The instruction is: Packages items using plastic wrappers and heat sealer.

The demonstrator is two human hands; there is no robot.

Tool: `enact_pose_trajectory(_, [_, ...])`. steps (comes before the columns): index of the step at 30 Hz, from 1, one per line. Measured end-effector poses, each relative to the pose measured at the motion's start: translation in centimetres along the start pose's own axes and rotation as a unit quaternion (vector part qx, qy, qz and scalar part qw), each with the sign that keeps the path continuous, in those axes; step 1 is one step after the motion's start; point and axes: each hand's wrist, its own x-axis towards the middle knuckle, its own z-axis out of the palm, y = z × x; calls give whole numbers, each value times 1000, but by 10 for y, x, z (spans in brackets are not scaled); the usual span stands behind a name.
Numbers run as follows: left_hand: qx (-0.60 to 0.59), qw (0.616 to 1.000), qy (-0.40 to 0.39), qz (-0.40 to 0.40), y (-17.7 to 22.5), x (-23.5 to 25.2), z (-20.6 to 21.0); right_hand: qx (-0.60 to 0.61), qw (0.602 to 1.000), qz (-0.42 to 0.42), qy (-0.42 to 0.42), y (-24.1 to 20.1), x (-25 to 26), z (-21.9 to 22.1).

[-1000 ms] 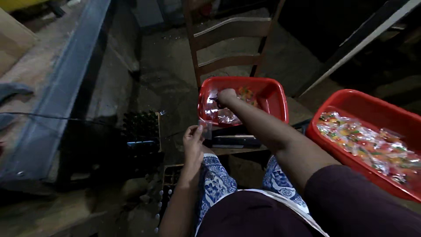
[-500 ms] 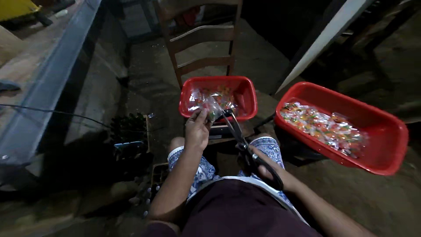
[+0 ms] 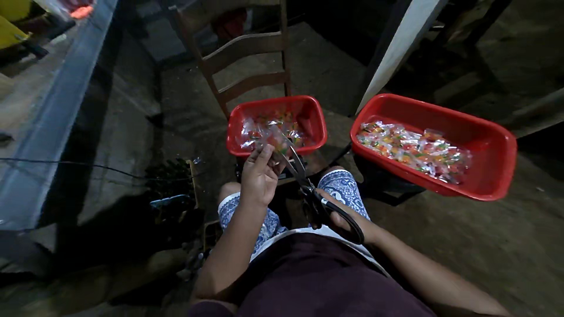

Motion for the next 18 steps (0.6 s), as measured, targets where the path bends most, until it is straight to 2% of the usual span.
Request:
enact_pose_trajectory(6, [44,998,-11,31,1,-4,-6,65,997,-22,-26,0,9,-3])
enact_pose_trajectory(18, [78,996,-16,36,-1,-11,-5,45,997,-62,-1,3,19,7])
